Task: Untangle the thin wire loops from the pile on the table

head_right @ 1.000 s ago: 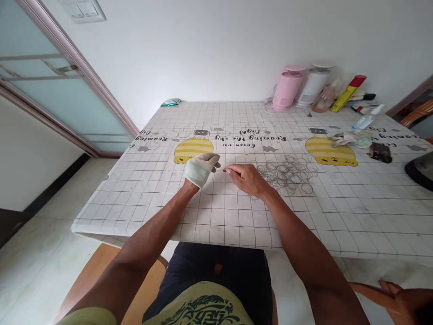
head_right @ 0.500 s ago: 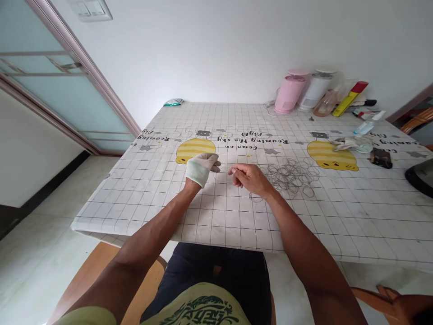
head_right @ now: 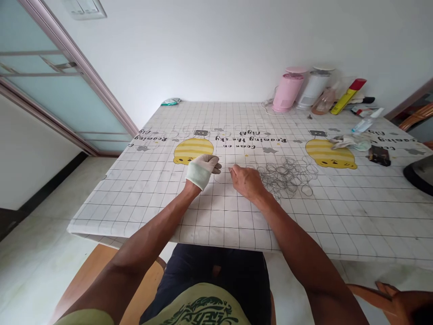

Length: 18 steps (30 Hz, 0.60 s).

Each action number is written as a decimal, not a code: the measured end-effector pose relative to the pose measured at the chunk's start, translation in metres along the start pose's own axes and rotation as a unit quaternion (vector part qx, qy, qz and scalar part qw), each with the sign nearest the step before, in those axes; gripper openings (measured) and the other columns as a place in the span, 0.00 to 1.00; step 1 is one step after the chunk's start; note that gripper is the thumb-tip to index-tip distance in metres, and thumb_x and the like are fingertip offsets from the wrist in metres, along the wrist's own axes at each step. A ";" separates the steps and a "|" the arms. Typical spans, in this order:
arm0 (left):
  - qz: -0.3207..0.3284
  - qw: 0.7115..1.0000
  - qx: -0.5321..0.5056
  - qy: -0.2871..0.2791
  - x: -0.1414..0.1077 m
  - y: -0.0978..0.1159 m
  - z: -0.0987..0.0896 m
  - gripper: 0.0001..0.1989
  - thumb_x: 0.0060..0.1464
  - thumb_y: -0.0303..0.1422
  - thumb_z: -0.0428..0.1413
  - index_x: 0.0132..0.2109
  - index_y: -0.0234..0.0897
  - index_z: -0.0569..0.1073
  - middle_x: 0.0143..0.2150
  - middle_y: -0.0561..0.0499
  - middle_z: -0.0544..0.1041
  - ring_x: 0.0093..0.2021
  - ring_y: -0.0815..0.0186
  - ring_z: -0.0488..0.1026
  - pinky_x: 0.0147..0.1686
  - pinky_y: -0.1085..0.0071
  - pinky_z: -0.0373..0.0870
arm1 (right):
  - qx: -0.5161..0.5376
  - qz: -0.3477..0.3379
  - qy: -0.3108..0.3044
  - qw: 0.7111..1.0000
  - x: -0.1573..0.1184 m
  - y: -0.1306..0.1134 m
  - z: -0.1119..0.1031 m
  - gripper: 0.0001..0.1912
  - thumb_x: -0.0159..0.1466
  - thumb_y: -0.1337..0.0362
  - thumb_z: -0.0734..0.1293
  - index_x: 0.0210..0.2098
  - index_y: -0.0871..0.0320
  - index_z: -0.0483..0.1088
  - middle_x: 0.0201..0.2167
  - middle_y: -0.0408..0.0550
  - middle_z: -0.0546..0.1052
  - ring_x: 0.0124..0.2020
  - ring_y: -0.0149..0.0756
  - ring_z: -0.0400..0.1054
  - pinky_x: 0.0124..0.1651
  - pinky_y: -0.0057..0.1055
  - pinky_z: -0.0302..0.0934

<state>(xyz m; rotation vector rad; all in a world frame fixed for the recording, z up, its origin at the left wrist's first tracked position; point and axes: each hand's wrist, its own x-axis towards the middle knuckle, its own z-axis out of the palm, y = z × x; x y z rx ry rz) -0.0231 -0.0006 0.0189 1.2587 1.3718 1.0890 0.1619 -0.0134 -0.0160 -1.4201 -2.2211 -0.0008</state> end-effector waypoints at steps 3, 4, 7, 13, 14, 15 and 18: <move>0.004 1.000 0.014 -0.020 -0.002 0.006 0.001 0.10 0.64 0.34 0.55 0.38 0.37 0.79 0.35 0.48 0.83 0.31 0.66 0.80 0.37 0.71 0.75 | 0.010 -0.003 0.002 1.000 0.000 0.000 0.000 0.22 0.76 0.56 0.54 0.26 0.55 0.61 0.16 0.41 0.59 0.17 0.31 0.46 0.26 0.33 0.41; 0.005 1.000 0.018 -0.022 -0.004 0.008 0.001 0.10 0.65 0.34 0.55 0.38 0.37 0.79 0.35 0.48 0.83 0.31 0.66 0.80 0.37 0.71 0.75 | 0.015 -0.003 0.003 1.000 0.000 0.000 -0.001 0.22 0.76 0.55 0.54 0.26 0.54 0.61 0.16 0.40 0.59 0.18 0.31 0.46 0.26 0.33 0.41; 0.008 1.000 0.019 -0.016 -0.007 0.013 0.001 0.10 0.65 0.33 0.55 0.39 0.37 0.79 0.34 0.49 0.83 0.32 0.65 0.81 0.39 0.70 0.74 | 0.034 -0.002 0.001 0.999 0.000 -0.001 -0.003 0.24 0.77 0.51 0.53 0.26 0.54 0.60 0.16 0.40 0.58 0.18 0.31 0.46 0.26 0.33 0.41; 0.024 0.999 0.029 -0.015 -0.012 0.017 0.002 0.10 0.64 0.33 0.54 0.36 0.38 0.79 0.35 0.49 0.84 0.33 0.65 0.81 0.40 0.70 0.73 | 0.107 0.008 0.002 0.994 0.000 -0.002 -0.004 0.26 0.76 0.48 0.53 0.25 0.53 0.56 0.16 0.39 0.56 0.19 0.31 0.46 0.25 0.33 0.42; 0.029 0.999 0.036 -0.018 -0.013 0.017 0.002 0.11 0.64 0.33 0.54 0.35 0.38 0.78 0.34 0.50 0.84 0.34 0.65 0.81 0.41 0.70 0.73 | 0.126 0.015 0.002 0.992 0.000 -0.002 -0.004 0.26 0.76 0.48 0.54 0.25 0.53 0.54 0.16 0.39 0.56 0.19 0.30 0.46 0.25 0.33 0.42; 0.033 0.998 0.043 -0.021 -0.013 0.017 0.003 0.12 0.64 0.33 0.54 0.34 0.38 0.78 0.34 0.50 0.83 0.34 0.66 0.81 0.41 0.70 0.73 | 0.146 0.023 0.002 0.989 0.000 -0.002 -0.003 0.25 0.76 0.48 0.55 0.24 0.53 0.53 0.16 0.39 0.56 0.19 0.30 0.46 0.25 0.33 0.43; 0.036 0.998 0.052 -0.028 -0.013 0.014 0.004 0.11 0.64 0.35 0.55 0.34 0.40 0.78 0.33 0.52 0.83 0.35 0.66 0.82 0.44 0.71 0.73 | 0.190 0.044 0.007 0.981 0.000 -0.002 -0.001 0.25 0.74 0.51 0.57 0.24 0.53 0.49 0.17 0.39 0.57 0.19 0.30 0.47 0.24 0.33 0.43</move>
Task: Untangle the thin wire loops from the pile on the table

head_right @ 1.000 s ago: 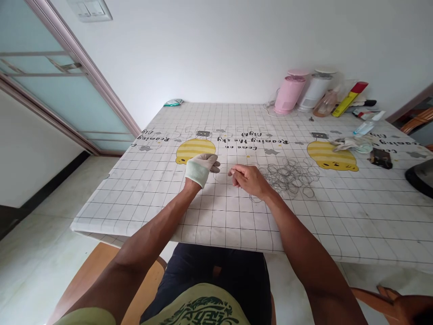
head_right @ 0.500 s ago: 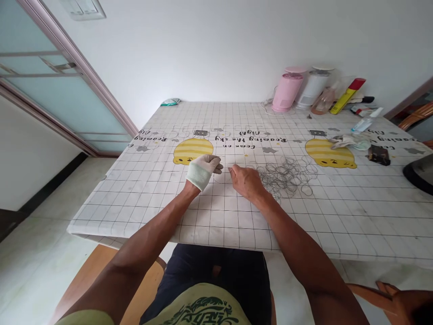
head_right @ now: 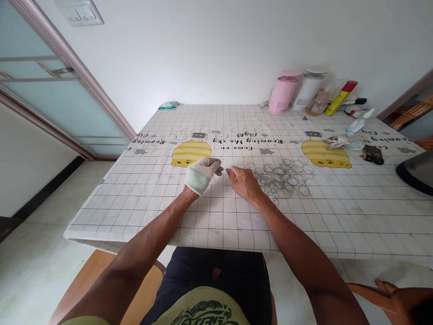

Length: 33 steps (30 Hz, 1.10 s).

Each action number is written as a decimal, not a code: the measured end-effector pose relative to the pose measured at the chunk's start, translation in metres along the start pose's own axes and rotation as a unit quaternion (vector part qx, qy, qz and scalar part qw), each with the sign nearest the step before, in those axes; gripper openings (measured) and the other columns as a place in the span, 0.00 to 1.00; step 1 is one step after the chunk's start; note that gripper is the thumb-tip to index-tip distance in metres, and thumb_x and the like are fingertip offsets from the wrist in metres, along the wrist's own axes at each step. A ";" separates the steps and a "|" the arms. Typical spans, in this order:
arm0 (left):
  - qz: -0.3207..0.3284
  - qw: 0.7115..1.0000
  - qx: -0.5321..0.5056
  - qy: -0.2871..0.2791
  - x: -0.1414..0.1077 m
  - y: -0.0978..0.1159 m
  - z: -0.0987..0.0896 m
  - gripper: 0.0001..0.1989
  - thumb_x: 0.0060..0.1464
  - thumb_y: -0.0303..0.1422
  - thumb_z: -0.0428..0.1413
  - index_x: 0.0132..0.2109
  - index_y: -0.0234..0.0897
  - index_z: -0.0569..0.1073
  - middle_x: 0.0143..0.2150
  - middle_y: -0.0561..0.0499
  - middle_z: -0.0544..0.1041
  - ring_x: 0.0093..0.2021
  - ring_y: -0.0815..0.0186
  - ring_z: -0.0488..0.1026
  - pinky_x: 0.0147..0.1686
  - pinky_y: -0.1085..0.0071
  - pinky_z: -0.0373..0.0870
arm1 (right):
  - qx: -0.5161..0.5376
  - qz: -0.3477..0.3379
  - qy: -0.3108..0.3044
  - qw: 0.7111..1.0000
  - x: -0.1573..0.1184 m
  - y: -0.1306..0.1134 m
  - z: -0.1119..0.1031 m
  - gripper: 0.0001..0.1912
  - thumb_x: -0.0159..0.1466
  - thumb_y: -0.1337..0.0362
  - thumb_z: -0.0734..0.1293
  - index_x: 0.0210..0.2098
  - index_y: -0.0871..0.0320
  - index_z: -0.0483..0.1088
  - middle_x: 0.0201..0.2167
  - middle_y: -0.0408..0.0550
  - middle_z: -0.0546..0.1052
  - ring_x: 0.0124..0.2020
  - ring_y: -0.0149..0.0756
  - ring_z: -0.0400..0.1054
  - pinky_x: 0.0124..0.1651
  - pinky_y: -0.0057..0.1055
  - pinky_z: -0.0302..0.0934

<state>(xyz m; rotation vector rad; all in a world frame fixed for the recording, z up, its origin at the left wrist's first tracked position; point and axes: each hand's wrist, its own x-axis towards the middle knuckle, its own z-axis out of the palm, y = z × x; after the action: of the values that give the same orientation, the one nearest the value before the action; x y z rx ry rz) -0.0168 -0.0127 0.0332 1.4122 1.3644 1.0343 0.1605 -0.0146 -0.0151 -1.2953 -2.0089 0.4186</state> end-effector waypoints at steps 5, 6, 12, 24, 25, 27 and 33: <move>-0.008 1.000 -0.020 -0.003 0.003 -0.005 0.002 0.09 0.63 0.35 0.56 0.37 0.40 0.79 0.34 0.53 0.84 0.35 0.66 0.82 0.46 0.70 0.74 | 0.011 0.024 0.003 1.000 -0.001 -0.002 0.002 0.26 0.73 0.51 0.59 0.22 0.53 0.50 0.16 0.40 0.58 0.19 0.30 0.49 0.23 0.33 0.44; -0.013 1.000 -0.026 0.000 0.004 -0.005 0.002 0.09 0.63 0.35 0.56 0.38 0.40 0.80 0.34 0.52 0.84 0.35 0.66 0.82 0.45 0.70 0.74 | 0.013 0.027 0.002 1.000 -0.001 -0.002 0.002 0.26 0.73 0.50 0.59 0.22 0.53 0.52 0.16 0.41 0.59 0.19 0.30 0.50 0.23 0.33 0.44; -0.001 0.994 -0.107 0.031 0.005 -0.007 -0.010 0.14 0.64 0.41 0.56 0.46 0.36 0.79 0.43 0.45 0.85 0.38 0.62 0.83 0.46 0.67 0.76 | 0.003 0.011 0.045 0.999 0.000 -0.003 -0.002 0.25 0.74 0.51 0.58 0.22 0.54 0.55 0.17 0.41 0.62 0.19 0.31 0.53 0.24 0.33 0.47; -0.085 0.980 -0.153 -0.091 0.004 -0.016 0.002 0.10 0.60 0.32 0.60 0.46 0.32 0.80 0.43 0.40 0.85 0.32 0.62 0.82 0.44 0.62 0.80 | 0.000 0.059 0.088 0.994 0.005 0.002 -0.010 0.25 0.73 0.51 0.60 0.22 0.54 0.62 0.17 0.43 0.69 0.19 0.32 0.59 0.24 0.32 0.51; -0.085 0.980 -0.156 -0.090 0.005 -0.018 0.003 0.10 0.61 0.31 0.60 0.47 0.31 0.80 0.42 0.39 0.85 0.32 0.62 0.82 0.44 0.61 0.80 | 0.006 0.056 0.073 0.996 0.006 0.003 -0.011 0.23 0.73 0.52 0.61 0.24 0.55 0.65 0.19 0.44 0.71 0.20 0.33 0.61 0.25 0.32 0.53; -0.085 0.982 -0.148 -0.085 0.008 -0.022 0.002 0.10 0.61 0.32 0.59 0.47 0.31 0.80 0.41 0.40 0.85 0.32 0.62 0.82 0.43 0.62 0.80 | 0.028 0.041 0.044 0.998 0.006 0.004 -0.012 0.16 0.72 0.54 0.64 0.31 0.55 0.72 0.24 0.45 0.76 0.23 0.34 0.66 0.27 0.32 0.58; -0.080 0.986 -0.106 -0.105 0.014 -0.030 0.002 0.11 0.61 0.34 0.60 0.46 0.32 0.81 0.39 0.42 0.85 0.33 0.61 0.83 0.40 0.65 0.81 | 0.047 -0.091 0.018 0.995 0.007 0.008 -0.013 0.13 0.75 0.59 0.62 0.47 0.55 0.78 0.36 0.49 0.81 0.36 0.39 0.75 0.41 0.35 0.67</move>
<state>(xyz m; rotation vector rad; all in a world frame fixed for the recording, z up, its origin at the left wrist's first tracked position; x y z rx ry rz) -0.0218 0.0014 0.0037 1.1969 1.1567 0.8723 0.1733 -0.0058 -0.0082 -1.0454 -2.0310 0.3965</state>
